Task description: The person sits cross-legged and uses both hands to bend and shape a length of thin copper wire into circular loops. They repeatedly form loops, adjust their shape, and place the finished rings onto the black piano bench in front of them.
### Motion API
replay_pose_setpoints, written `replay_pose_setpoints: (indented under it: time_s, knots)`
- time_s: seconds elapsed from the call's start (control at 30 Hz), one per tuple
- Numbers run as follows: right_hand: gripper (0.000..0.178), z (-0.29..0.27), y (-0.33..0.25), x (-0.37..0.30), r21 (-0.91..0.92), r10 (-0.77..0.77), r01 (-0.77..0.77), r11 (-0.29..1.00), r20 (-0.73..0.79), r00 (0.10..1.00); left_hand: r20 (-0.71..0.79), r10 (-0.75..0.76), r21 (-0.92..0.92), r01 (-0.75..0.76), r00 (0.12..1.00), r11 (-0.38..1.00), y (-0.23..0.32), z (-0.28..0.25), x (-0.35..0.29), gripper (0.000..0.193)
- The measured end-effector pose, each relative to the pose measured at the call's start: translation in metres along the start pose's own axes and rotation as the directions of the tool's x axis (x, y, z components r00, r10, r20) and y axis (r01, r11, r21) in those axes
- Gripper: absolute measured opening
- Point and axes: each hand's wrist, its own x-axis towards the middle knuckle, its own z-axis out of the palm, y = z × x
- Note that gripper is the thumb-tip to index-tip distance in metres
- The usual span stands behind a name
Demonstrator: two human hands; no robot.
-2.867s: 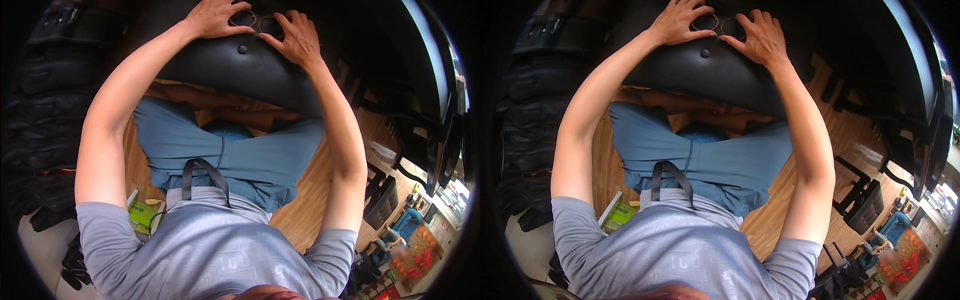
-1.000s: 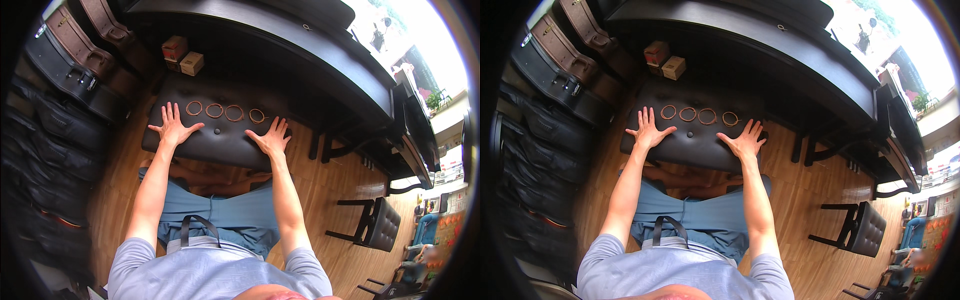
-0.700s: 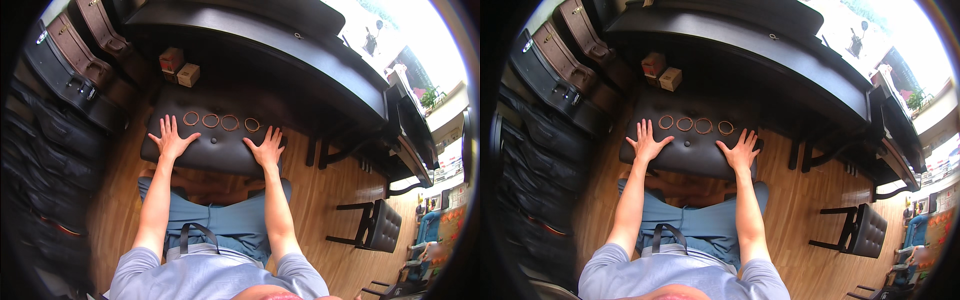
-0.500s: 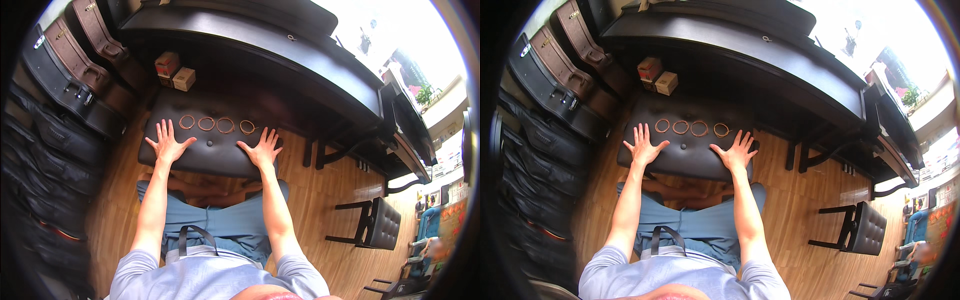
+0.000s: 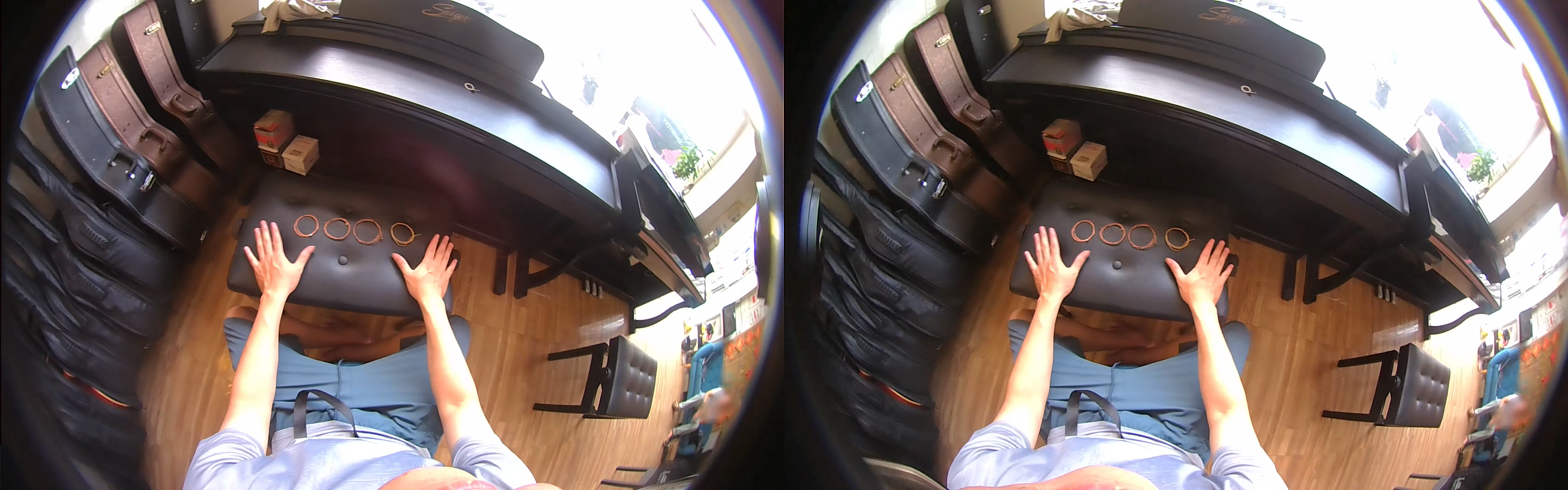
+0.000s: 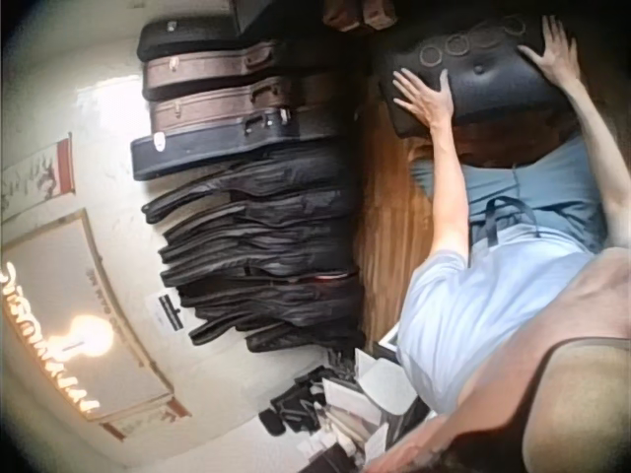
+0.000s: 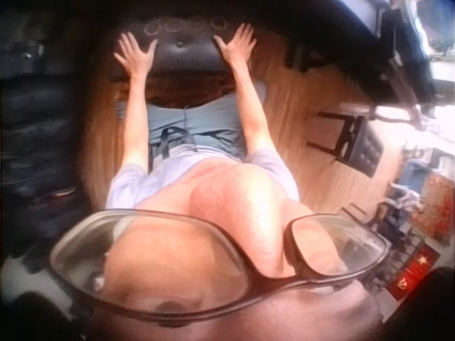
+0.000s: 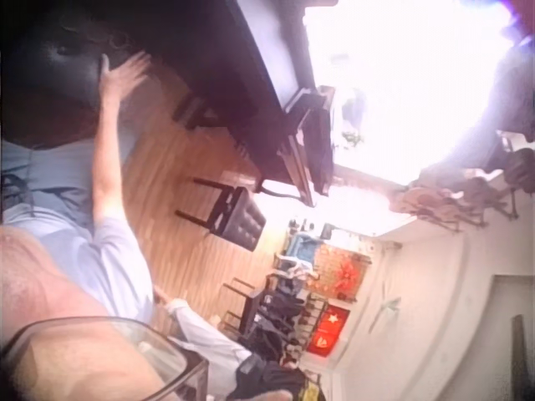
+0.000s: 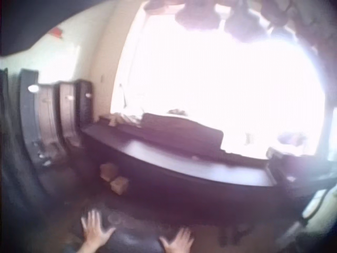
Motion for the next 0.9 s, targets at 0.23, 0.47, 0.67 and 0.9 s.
replay_pose_setpoints:
  time_s: [0.23,0.47,0.67,0.9]
  knots:
    - [0.107,0.006,0.009,0.003,0.039,-0.024,0.025,0.999,-0.011,1.0,-0.049,0.032,0.017,-0.032,0.998,0.999,0.001,0.005,-0.001,0.092]
    - [0.104,0.008,0.008,-0.001,0.049,-0.032,0.043,0.998,-0.215,0.976,0.047,0.057,0.006,-0.057,0.997,0.998,-0.001,0.005,-0.001,0.086]
    - [0.1,0.006,0.006,0.003,0.039,-0.037,0.044,0.998,-0.17,0.985,-0.093,0.074,0.001,-0.074,0.993,0.997,0.0,0.01,0.001,0.085]
    - [0.09,0.016,0.012,0.003,0.063,-0.055,0.068,0.996,-0.183,0.982,0.043,0.058,0.074,-0.061,0.997,0.995,-0.004,0.014,0.001,0.079]
